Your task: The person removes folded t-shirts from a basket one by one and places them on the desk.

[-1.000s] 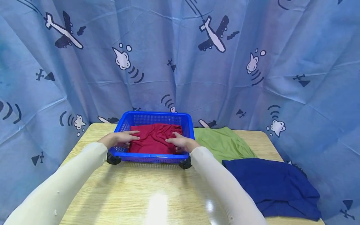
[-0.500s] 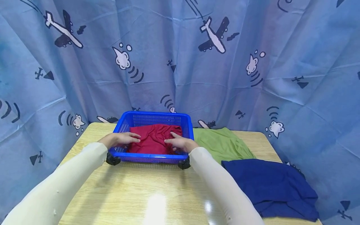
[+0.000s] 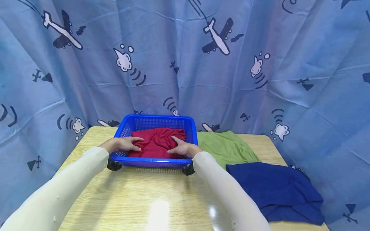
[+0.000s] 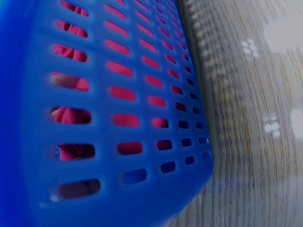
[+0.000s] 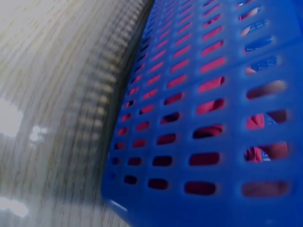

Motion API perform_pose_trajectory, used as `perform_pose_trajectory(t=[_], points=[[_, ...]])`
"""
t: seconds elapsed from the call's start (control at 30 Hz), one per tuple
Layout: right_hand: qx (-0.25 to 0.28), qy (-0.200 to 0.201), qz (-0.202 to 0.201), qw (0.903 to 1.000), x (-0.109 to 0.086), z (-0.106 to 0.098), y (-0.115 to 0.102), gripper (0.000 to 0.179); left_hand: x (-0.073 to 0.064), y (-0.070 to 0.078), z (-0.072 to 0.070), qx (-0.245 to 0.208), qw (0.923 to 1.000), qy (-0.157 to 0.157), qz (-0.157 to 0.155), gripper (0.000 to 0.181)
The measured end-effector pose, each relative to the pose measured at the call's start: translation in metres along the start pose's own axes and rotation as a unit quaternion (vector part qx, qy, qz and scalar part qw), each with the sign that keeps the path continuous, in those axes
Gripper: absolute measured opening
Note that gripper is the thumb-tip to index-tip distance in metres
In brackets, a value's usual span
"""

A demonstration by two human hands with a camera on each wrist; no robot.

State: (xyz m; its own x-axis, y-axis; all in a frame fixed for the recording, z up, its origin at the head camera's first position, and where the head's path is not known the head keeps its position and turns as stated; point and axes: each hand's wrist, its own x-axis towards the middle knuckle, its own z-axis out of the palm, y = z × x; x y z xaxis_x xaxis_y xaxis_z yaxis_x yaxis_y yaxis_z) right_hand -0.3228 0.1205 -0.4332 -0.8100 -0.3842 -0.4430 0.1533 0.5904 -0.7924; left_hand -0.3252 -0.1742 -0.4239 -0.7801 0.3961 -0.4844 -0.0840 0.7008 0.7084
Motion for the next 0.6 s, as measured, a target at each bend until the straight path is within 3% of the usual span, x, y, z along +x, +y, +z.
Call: perform_pose_trajectory(t=[0.33,0.6], points=[[0.002,0.008,0.001,1.0,0.0042,-0.0006,0.0009,0.079,-0.0008,0.0019,0.0015,0.042,0.9991,0.001,-0.002,0.079],[-0.021,0.025,0.001,0.9995,0.0025,0.0024,0.0007,0.079,0.0002,-0.0001,0.0061,0.004,0.9999,0.009,-0.011,0.081]])
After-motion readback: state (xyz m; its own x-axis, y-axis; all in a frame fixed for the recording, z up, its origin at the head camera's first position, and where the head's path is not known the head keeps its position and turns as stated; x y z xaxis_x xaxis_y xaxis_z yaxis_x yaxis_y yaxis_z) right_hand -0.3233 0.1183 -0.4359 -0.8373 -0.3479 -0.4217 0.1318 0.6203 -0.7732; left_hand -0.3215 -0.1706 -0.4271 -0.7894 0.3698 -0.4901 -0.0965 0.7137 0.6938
